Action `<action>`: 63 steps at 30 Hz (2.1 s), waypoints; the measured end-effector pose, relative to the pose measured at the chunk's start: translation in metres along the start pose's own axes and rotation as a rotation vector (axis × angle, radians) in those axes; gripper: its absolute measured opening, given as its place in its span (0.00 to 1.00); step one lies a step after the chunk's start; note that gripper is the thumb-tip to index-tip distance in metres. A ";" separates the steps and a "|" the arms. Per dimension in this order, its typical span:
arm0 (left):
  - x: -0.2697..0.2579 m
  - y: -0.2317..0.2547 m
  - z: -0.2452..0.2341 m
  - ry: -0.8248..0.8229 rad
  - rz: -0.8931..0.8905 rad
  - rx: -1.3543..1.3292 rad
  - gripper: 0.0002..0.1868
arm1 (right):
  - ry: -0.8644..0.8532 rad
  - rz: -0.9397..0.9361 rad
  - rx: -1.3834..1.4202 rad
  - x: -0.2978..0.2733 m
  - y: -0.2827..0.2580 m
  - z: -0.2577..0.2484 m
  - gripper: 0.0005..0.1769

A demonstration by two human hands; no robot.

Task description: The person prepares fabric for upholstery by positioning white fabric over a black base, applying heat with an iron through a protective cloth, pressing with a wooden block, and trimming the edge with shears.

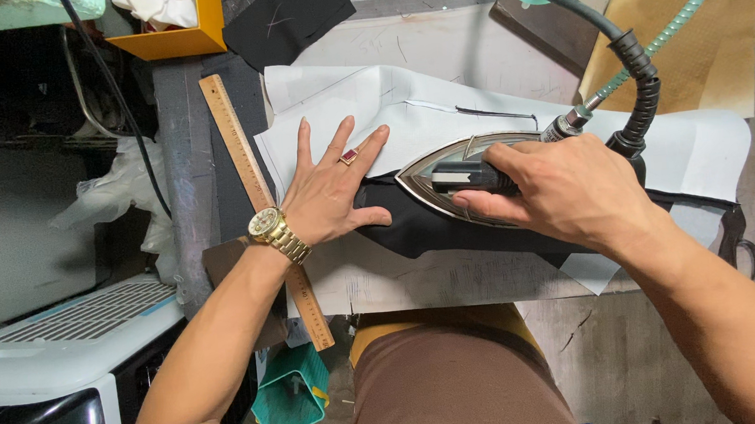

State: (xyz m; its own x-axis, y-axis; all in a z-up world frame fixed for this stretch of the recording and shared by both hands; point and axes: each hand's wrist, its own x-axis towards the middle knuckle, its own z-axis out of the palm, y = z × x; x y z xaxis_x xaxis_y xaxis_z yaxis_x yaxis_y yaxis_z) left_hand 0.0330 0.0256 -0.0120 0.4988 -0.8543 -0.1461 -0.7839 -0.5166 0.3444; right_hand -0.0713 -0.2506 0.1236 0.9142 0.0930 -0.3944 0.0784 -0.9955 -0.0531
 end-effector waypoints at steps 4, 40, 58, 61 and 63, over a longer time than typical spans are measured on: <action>-0.003 -0.002 -0.007 0.015 -0.059 -0.092 0.51 | -0.045 0.024 0.014 0.004 -0.003 -0.005 0.36; -0.003 -0.001 -0.015 -0.178 -0.211 -0.155 0.59 | 0.008 -0.051 0.000 0.021 -0.024 -0.007 0.36; -0.010 -0.005 -0.017 -0.201 -0.319 -0.244 0.57 | -0.008 -0.068 -0.020 0.023 -0.023 -0.007 0.37; -0.010 -0.005 -0.019 -0.195 -0.313 -0.281 0.57 | 0.044 -0.072 -0.030 0.024 -0.024 -0.002 0.37; -0.009 -0.006 -0.018 -0.200 -0.313 -0.310 0.57 | 0.084 -0.100 -0.042 0.026 -0.022 0.005 0.37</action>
State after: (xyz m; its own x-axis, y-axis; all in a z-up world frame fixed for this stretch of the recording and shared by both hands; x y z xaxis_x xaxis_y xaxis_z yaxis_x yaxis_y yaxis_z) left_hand 0.0394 0.0378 0.0037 0.5883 -0.6706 -0.4518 -0.4456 -0.7351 0.5110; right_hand -0.0511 -0.2262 0.1101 0.9311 0.1920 -0.3102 0.1859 -0.9813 -0.0495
